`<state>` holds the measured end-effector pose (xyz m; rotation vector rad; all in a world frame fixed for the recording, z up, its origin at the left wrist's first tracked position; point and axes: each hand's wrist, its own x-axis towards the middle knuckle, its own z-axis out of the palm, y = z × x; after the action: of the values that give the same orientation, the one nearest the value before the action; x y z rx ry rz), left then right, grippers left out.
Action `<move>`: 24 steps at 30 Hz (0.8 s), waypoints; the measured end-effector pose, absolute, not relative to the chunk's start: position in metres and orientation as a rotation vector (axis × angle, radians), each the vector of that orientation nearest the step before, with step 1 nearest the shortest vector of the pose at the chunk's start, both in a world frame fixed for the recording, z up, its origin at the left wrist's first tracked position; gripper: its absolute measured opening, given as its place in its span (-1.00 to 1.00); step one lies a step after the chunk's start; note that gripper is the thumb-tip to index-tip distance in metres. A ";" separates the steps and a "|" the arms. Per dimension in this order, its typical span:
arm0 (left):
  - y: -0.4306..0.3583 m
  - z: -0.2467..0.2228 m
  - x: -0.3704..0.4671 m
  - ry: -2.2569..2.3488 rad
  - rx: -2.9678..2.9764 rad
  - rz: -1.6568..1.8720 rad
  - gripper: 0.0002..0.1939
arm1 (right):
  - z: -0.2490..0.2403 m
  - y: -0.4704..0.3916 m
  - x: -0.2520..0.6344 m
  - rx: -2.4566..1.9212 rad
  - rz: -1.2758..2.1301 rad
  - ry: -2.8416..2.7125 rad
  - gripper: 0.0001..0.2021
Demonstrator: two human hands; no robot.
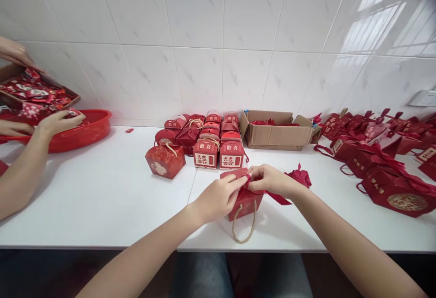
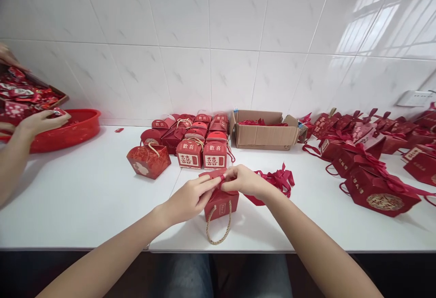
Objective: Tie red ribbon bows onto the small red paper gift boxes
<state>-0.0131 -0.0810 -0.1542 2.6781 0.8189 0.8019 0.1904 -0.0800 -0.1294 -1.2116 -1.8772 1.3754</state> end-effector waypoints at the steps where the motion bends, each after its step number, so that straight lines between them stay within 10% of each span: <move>1: -0.078 -0.152 -0.014 0.779 2.725 0.765 -0.65 | -0.128 -0.078 0.192 -1.185 1.406 -1.912 -0.95; 24: -0.044 -0.158 -0.081 0.945 2.743 1.069 -0.82 | -0.145 -0.104 0.246 -1.384 1.043 -1.882 -0.77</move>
<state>-0.0807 -0.0441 -0.1580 2.7432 0.9454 1.0691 0.2455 -0.1044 -0.1446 -1.3838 -1.8824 1.0427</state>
